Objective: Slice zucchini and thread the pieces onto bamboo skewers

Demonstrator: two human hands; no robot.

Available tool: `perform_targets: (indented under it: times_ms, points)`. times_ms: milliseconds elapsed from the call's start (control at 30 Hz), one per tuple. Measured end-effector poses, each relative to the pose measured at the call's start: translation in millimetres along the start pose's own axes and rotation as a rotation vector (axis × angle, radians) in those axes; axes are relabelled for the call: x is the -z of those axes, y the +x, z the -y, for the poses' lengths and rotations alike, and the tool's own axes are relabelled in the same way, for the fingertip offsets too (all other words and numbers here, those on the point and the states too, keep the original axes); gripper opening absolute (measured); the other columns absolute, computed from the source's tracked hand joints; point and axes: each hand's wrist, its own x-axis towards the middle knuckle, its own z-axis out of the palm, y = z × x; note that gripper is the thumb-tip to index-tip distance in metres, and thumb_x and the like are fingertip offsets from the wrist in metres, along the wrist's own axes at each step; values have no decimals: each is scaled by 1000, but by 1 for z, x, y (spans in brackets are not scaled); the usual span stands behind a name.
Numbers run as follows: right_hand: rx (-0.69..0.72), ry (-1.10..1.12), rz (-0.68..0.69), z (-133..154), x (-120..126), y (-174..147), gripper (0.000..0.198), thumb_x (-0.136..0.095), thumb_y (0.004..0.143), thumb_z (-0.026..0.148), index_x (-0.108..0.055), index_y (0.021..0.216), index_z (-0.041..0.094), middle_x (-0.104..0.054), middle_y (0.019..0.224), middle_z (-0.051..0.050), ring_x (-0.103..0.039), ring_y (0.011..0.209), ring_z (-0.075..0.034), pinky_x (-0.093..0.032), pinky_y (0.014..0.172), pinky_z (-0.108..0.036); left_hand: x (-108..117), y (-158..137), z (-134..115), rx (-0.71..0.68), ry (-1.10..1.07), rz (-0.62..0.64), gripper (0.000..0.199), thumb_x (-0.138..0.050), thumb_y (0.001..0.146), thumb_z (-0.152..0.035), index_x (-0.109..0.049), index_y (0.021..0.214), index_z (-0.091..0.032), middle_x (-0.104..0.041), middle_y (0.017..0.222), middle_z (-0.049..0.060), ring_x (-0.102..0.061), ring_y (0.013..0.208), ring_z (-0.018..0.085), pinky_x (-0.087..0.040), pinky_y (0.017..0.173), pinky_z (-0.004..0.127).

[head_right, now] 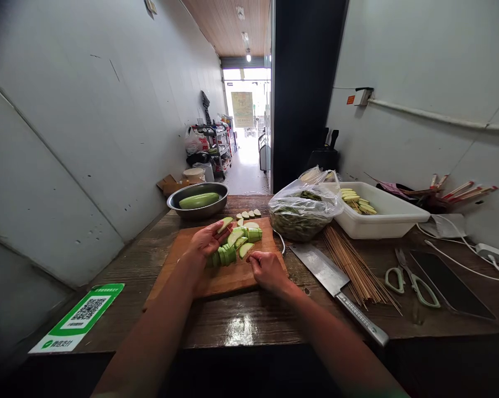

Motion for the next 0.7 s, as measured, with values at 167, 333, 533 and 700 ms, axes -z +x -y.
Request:
perform_targets:
  times_ms: [167,333,533,700]
  points:
    - [-4,-37,1,-2,0,0,24,-45,79,15,-69,76,16,-68,71,-3,-60,64,-14,-39,58,-21,-2,-2,2,-62,39,-23,8,-53,76,0,-57,73,-6,-65,73,13,-66,70,23,-55,64,33]
    - [-23,-61,-10,-5,-2,0,24,-45,77,13,-69,75,16,-69,71,-4,-61,63,-14,-40,58,-21,-3,-4,5,-93,104,-41,7,-56,74,0,-58,77,-6,-65,73,13,-66,68,22,-55,63,32]
    - [-32,-48,-6,-4,0,0,24,-45,77,12,-68,73,16,-69,70,-4,-61,64,-15,-40,58,-22,-5,-6,10,-33,149,-12,8,-59,72,-1,-61,77,-8,-66,72,11,-65,64,19,-54,60,27]
    - [-34,-64,4,-1,2,-1,24,-45,77,12,-69,73,16,-69,70,-4,-61,64,-15,-40,57,-22,-4,-4,11,9,179,2,10,-58,72,-1,-61,77,-9,-66,73,9,-65,65,20,-54,58,28]
